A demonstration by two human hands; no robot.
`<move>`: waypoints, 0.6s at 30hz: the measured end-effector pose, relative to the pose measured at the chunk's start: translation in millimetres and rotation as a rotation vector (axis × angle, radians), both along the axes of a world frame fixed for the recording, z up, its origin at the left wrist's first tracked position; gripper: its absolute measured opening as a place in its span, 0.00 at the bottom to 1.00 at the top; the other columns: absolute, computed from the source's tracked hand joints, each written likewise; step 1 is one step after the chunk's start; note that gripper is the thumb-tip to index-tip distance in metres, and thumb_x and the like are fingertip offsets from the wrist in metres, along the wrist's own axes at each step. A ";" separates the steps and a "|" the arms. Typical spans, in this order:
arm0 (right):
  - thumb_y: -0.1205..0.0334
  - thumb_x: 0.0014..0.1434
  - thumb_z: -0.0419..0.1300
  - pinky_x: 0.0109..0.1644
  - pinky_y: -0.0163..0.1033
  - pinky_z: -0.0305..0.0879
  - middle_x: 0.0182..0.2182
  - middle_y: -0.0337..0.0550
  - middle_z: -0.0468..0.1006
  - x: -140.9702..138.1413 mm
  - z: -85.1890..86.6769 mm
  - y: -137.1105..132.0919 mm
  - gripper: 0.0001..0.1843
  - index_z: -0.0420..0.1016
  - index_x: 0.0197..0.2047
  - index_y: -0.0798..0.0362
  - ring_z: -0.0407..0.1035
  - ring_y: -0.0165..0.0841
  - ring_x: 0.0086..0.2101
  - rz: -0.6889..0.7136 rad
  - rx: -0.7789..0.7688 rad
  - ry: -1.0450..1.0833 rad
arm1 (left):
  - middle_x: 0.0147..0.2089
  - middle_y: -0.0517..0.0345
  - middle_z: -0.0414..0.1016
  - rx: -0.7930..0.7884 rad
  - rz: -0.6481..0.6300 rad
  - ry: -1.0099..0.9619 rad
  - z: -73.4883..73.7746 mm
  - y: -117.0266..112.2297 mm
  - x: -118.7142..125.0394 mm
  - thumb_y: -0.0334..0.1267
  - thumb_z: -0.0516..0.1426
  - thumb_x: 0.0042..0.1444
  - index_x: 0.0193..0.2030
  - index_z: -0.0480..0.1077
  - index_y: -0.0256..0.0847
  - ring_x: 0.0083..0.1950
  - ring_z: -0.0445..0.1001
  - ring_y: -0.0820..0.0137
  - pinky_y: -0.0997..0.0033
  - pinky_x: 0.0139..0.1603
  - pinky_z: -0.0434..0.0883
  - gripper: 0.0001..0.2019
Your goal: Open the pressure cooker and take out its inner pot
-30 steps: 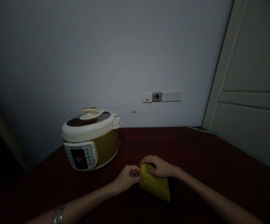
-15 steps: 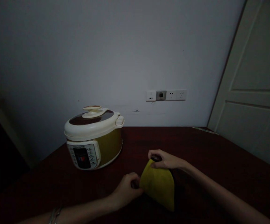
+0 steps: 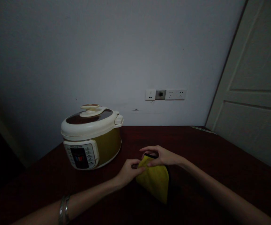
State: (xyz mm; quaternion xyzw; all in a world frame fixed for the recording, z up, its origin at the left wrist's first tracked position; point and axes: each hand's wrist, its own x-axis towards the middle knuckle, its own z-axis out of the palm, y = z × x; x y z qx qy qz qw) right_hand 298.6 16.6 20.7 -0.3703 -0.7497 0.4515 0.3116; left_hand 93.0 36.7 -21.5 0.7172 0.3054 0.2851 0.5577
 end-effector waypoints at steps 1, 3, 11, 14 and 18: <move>0.56 0.45 0.69 0.55 0.44 0.61 0.46 0.45 0.75 2.2 2.5 -2.2 0.30 0.71 0.52 0.53 0.68 0.37 0.48 0.007 0.022 -0.045 | 0.34 0.52 0.77 0.052 0.026 0.004 2.2 -1.3 1.3 0.46 0.61 0.47 0.35 0.75 0.33 0.37 0.73 0.64 0.67 0.38 0.67 0.16; 0.55 0.48 0.67 0.52 0.43 0.64 0.42 0.44 0.77 8.1 7.1 -6.4 0.22 0.75 0.46 0.55 0.70 0.37 0.44 -0.019 0.077 -0.130 | 0.37 0.52 0.77 0.156 0.101 -0.019 4.2 -4.2 3.0 0.42 0.59 0.49 0.37 0.75 0.34 0.40 0.73 0.64 0.68 0.41 0.67 0.13; 0.63 0.54 0.60 0.54 0.42 0.60 0.53 0.44 0.69 27.2 37.4 -24.2 0.29 0.64 0.60 0.47 0.64 0.36 0.50 -0.024 0.301 -0.276 | 0.30 0.59 0.69 0.327 0.148 -0.040 14.7 -9.0 8.5 0.38 0.58 0.50 0.30 0.68 0.36 0.33 0.67 0.72 0.74 0.35 0.65 0.06; 0.59 0.53 0.62 0.45 0.39 0.63 0.38 0.43 0.72 26.5 50.8 -29.5 0.14 0.75 0.44 0.51 0.67 0.34 0.39 -0.103 0.381 -0.420 | 0.29 0.62 0.66 0.306 0.117 -0.103 36.9 -10.0 14.1 0.39 0.56 0.51 0.31 0.65 0.38 0.31 0.65 0.75 0.76 0.32 0.63 0.07; 0.54 0.53 0.62 0.44 0.39 0.62 0.41 0.44 0.69 31.1 70.7 -36.6 0.11 0.73 0.32 0.54 0.65 0.34 0.40 -0.194 0.456 -0.360 | 0.25 0.67 0.63 0.231 0.059 -0.087 64.1 -8.3 18.9 0.46 0.56 0.53 0.35 0.63 0.39 0.26 0.61 0.78 0.78 0.26 0.58 0.12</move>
